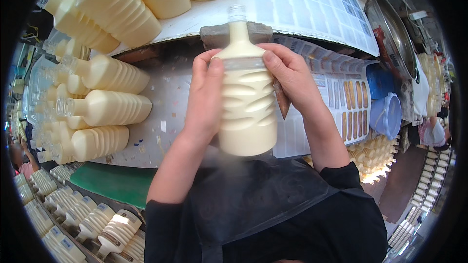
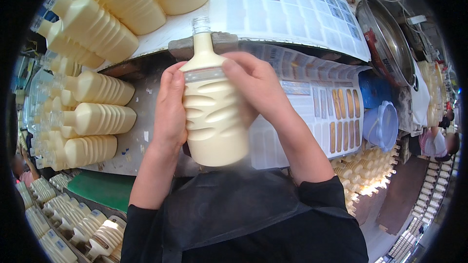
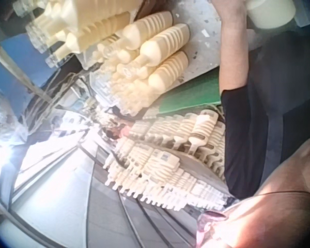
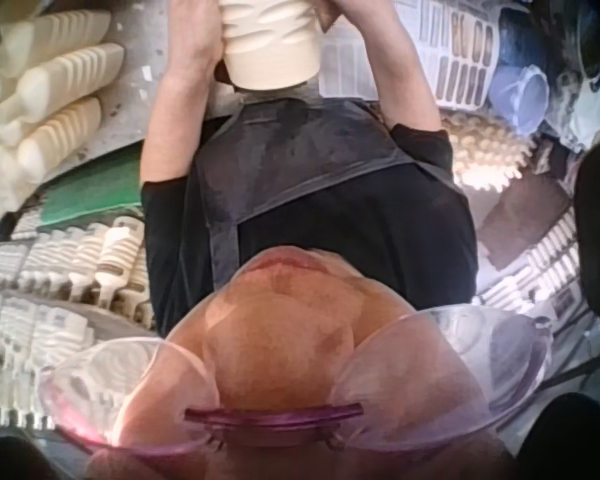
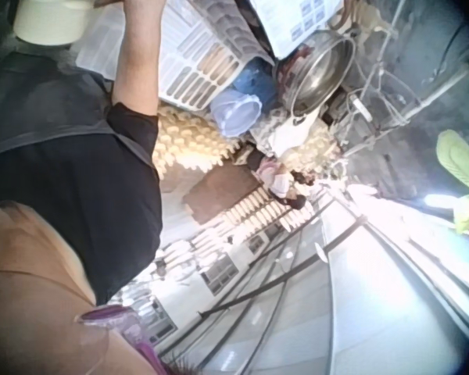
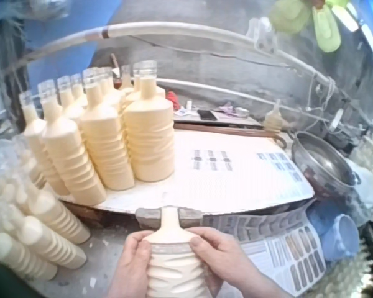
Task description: The person applies adhesive labels to cream-colored plastic bottles on a workbench. They peel labels from a sheet, position them on the bottle, smooth them down, and place the labeled bottles into a tray.
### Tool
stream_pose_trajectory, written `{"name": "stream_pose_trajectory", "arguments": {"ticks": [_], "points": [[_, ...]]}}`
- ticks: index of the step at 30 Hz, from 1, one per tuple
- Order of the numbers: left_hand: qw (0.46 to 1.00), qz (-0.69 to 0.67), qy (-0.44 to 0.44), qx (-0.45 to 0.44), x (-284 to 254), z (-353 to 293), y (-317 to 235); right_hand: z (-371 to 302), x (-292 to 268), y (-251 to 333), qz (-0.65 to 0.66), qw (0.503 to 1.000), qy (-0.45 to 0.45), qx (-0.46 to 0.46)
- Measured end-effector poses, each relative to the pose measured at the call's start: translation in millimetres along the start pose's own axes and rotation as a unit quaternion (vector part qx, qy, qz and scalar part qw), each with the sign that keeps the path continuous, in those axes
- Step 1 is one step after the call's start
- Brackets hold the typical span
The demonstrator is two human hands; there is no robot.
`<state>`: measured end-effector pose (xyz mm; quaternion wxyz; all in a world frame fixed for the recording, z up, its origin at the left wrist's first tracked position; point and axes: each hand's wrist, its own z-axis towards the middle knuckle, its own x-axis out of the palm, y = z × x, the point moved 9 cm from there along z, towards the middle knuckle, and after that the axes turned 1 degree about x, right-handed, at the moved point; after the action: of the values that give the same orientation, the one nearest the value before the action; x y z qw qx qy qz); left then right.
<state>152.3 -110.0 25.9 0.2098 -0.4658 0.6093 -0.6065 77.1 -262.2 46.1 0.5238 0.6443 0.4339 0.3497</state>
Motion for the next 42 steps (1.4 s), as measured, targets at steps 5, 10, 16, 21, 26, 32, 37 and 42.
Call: {"name": "stream_pose_trajectory", "arguments": {"ticks": [5,10,16,21,26,32,37,42], "points": [[1.000,-0.020,0.020,-0.002,4.2,1.1,-2.3,1.1,0.0,7.0,0.046,0.998,0.014,-0.042],[1.000,0.015,0.007,-0.006,3.1,1.7,0.7,-1.4,-2.4,-5.2,0.027,1.000,-0.007,-0.004],[1.000,0.027,0.009,0.013,4.0,1.6,-1.9,3.3,-1.9,-10.0,0.030,0.999,-0.009,-0.022],[1.000,0.016,0.012,0.010,4.7,2.0,-0.6,2.4,-2.0,-11.5,0.062,0.998,-0.015,-0.013],[1.000,0.018,0.012,0.014,4.0,3.0,0.0,2.2,-1.0,-11.7,0.062,0.998,-0.016,-0.019],[0.999,0.026,0.011,0.016,2.5,3.3,0.5,2.6,-8.0,-15.3,0.047,0.998,-0.024,-0.023],[1.000,0.029,0.004,0.007,2.2,3.1,0.9,3.8,-40.9,7.7,0.169,0.983,-0.067,-0.009],[0.999,0.031,0.004,0.010,3.6,0.6,-0.9,-30.0,-14.0,48.3,0.020,0.972,-0.108,-0.205]]}}
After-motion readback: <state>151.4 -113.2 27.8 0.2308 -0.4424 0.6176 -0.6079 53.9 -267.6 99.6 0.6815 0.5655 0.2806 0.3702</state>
